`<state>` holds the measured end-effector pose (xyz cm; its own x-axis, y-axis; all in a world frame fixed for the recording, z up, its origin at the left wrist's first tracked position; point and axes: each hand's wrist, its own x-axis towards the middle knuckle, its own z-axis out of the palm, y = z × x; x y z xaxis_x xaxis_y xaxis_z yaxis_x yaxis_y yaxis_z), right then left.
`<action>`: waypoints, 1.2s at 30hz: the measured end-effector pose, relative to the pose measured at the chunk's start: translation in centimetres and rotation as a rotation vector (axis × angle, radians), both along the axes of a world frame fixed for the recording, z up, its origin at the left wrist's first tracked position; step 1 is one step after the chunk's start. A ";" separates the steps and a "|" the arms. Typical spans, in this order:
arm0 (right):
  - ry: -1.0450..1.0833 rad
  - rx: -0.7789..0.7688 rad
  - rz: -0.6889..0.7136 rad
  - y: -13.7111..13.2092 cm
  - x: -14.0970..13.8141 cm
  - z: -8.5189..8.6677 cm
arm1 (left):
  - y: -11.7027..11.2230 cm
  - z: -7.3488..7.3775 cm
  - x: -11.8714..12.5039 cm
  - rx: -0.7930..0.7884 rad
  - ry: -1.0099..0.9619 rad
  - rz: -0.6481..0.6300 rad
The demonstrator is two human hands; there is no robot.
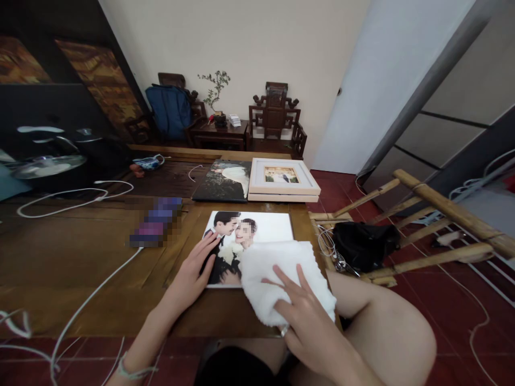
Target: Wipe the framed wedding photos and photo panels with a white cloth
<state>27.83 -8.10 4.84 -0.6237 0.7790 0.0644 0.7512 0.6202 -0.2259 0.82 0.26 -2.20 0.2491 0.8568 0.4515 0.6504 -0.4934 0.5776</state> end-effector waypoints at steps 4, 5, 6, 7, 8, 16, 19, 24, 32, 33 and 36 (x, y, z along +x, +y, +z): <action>0.040 0.049 -0.049 3.6 0.3 -0.8 | 0.0 0.0 -0.1 -0.009 0.005 -0.006; 0.055 0.062 -0.056 5.0 0.5 -1.1 | 0.0 0.0 -0.1 -0.010 0.003 -0.007; 0.069 0.073 -0.061 6.5 0.6 -1.3 | 0.0 0.0 0.0 -0.010 0.000 -0.006; 0.082 0.083 -0.063 8.0 0.6 -1.5 | 0.0 0.0 0.0 -0.012 -0.003 -0.005; 0.096 0.092 -0.068 9.4 0.7 -1.6 | 0.0 0.0 0.0 -0.014 -0.005 -0.005; 0.110 0.122 -0.154 12.5 0.3 -2.0 | 0.0 0.0 0.0 -0.014 -0.003 -0.009; 0.073 0.128 -0.147 8.5 0.1 -2.1 | 0.0 0.0 0.0 -0.009 0.003 -0.009; -0.003 0.079 -0.067 1.2 -0.1 -0.7 | 0.0 -0.1 0.1 0.011 -0.012 -0.001; 0.037 -0.019 0.012 4.2 2.3 0.0 | 0.0 -0.1 0.2 0.000 -0.027 0.000; 0.048 -0.001 -0.002 5.6 2.4 -0.3 | 0.0 -0.1 0.1 0.003 -0.027 -0.003; 0.067 0.059 -0.027 9.7 2.1 -1.0 | 0.0 0.0 0.1 0.006 -0.020 -0.007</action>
<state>29.94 1.56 3.84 -0.5954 0.7890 0.1517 0.7521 0.6137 -0.2402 0.89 0.28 -2.25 0.2462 0.8523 0.4616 0.6352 -0.5016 0.5873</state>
